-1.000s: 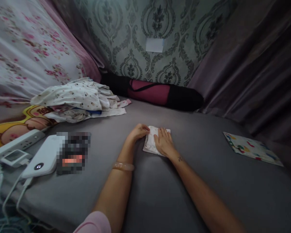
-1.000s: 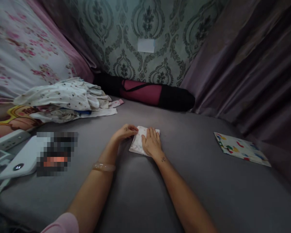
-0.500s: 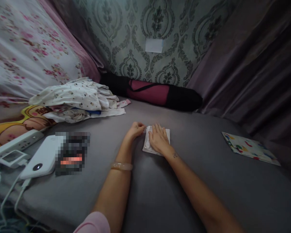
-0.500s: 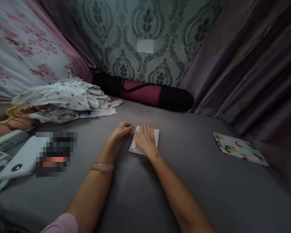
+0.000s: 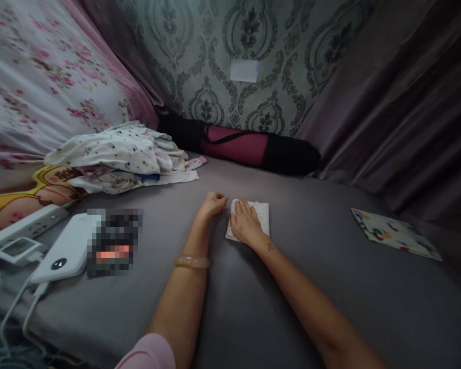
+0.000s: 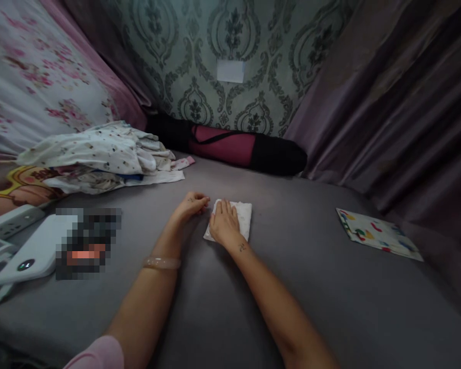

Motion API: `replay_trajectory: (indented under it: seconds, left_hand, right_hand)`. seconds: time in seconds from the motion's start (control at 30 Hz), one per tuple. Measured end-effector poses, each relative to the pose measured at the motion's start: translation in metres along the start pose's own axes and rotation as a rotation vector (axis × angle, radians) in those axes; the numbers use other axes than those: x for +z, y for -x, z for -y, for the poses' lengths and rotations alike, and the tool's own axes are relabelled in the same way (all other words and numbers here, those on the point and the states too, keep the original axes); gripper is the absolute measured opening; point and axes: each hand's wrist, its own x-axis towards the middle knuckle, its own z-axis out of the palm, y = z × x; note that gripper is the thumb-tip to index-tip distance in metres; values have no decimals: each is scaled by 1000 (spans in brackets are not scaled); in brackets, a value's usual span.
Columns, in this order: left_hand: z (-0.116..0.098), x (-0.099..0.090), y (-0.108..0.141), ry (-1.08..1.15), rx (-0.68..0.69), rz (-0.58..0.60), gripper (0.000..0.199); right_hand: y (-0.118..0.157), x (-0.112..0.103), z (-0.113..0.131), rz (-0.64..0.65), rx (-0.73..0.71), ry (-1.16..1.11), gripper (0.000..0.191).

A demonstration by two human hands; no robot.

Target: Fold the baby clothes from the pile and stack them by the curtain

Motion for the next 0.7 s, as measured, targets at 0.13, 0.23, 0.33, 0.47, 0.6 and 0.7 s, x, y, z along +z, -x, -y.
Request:
replay_trajectory:
  seconds: [0.13, 0.23, 0.33, 0.47, 0.6, 0.7]
  left_hand:
    - [1, -1, -3, 9, -17, -52, 18]
    - [4, -2, -5, 6, -23, -90, 18]
    - [7, -1, -6, -11, -47, -94, 18]
    - [9, 3, -8, -58, -98, -72, 16]
    - [6, 10, -9, -137, -122, -34, 23]
    - [5, 16, -8, -203, -106, -15, 29]
  right_hand:
    - [6, 3, 16, -51, -96, -9, 56]
    - [10, 11, 24, -46, -143, 7, 55]
    - [11, 15, 26, -49, -156, -3, 53]
    - [15, 7, 19, -14, -177, -115, 48]
    - [30, -16, 5, 121, -340, -380, 32]
    - [46, -36, -12, 278, -351, -752, 26]
